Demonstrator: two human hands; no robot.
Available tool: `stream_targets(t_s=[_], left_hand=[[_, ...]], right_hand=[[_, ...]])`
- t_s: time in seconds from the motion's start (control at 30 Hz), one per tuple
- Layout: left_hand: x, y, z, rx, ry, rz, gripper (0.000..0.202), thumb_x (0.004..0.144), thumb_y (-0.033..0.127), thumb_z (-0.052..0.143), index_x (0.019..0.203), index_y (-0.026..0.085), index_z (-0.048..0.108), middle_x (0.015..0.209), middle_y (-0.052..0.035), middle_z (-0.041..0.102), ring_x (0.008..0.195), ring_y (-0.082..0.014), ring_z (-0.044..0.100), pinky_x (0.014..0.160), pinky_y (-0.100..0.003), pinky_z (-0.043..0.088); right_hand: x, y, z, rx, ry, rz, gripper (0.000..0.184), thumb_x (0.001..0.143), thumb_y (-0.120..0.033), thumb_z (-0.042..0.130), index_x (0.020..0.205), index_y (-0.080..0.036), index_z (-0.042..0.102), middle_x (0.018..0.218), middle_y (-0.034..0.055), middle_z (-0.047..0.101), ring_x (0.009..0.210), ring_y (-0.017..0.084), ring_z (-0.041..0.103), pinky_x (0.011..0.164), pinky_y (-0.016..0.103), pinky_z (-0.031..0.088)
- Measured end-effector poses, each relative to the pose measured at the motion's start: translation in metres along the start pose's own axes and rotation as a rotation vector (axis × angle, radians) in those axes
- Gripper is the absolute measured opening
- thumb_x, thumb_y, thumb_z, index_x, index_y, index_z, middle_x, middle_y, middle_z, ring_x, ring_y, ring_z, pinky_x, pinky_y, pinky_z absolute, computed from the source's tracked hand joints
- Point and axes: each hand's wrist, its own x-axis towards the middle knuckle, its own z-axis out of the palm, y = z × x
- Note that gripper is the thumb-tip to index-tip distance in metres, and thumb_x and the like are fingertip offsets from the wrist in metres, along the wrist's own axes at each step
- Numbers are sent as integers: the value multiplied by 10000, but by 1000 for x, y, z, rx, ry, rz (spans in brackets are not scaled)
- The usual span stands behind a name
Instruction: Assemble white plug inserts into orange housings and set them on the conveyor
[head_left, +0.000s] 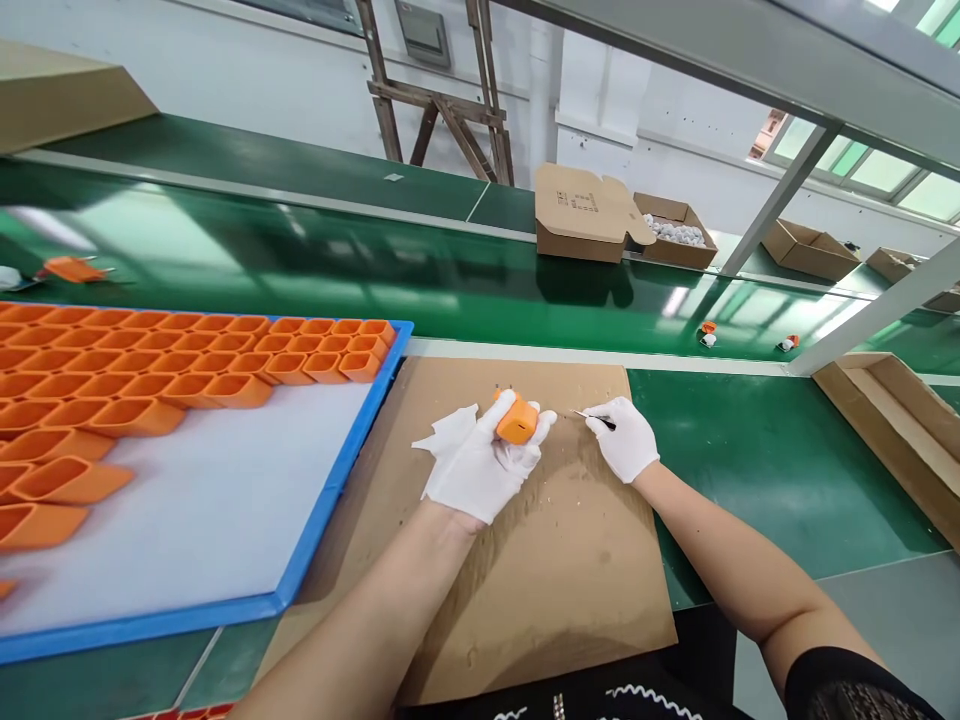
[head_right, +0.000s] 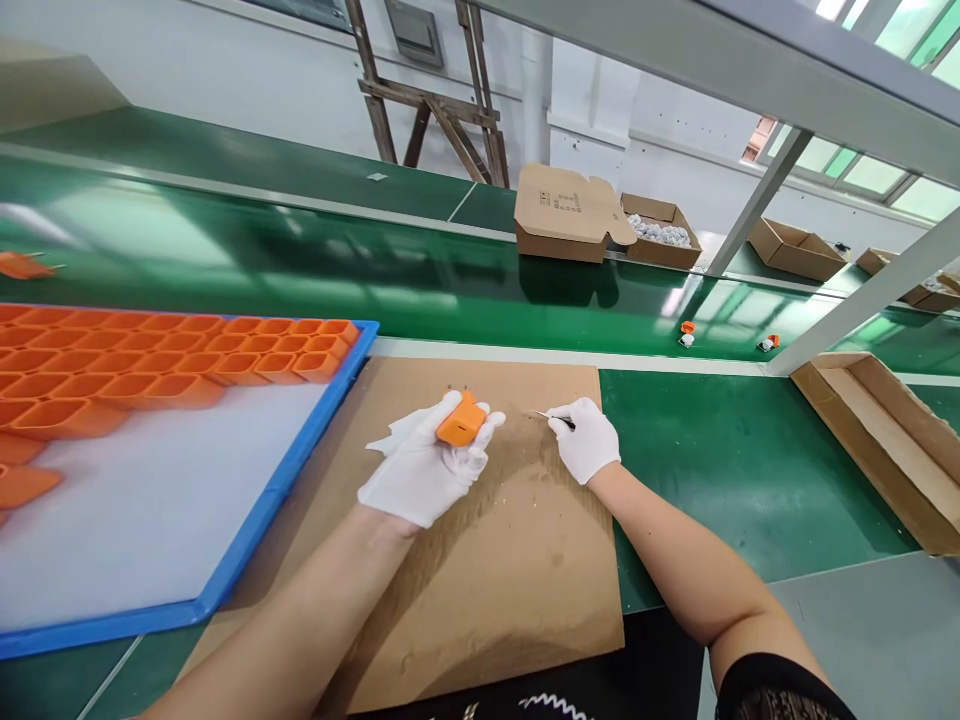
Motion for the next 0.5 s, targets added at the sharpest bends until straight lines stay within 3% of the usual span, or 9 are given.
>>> stream_targets(t_s=[0.13,0.3,0.4,0.5], left_hand=[[2,1,-4,64,-21,-22,180,945,319,648,966,139,649,957,-54,708,684,-134,724,475,-208,569],[10,-7,-7,195,-94,232,123,875,239,735,896,178,631,1072,-48,692,867,-144,720,529,-167,535],[20,-9,-10,240,-47,308,112,856,175,741,878,189,632,1102,-28,684,1021,-160,698,675,-182,595],[34,-9,-15,305,-38,342,53,882,149,688,893,178,645,1068,-38,687,1054,-168,688,858,-251,621]], right_hand=[[1,0,1,-31,-32,19,174,925,-188,609,940,-262,766,980,30,684,963,193,657,919,353,507],[2,-1,3,-56,-36,47,163,934,-229,612,982,-270,762,1033,31,674,994,207,651,903,349,494],[3,-4,5,-59,-40,68,156,933,-266,617,963,-293,768,1023,14,678,976,206,654,879,335,490],[6,-6,4,-51,-59,85,158,930,-325,619,952,-313,775,1019,6,676,937,203,652,828,323,488]])
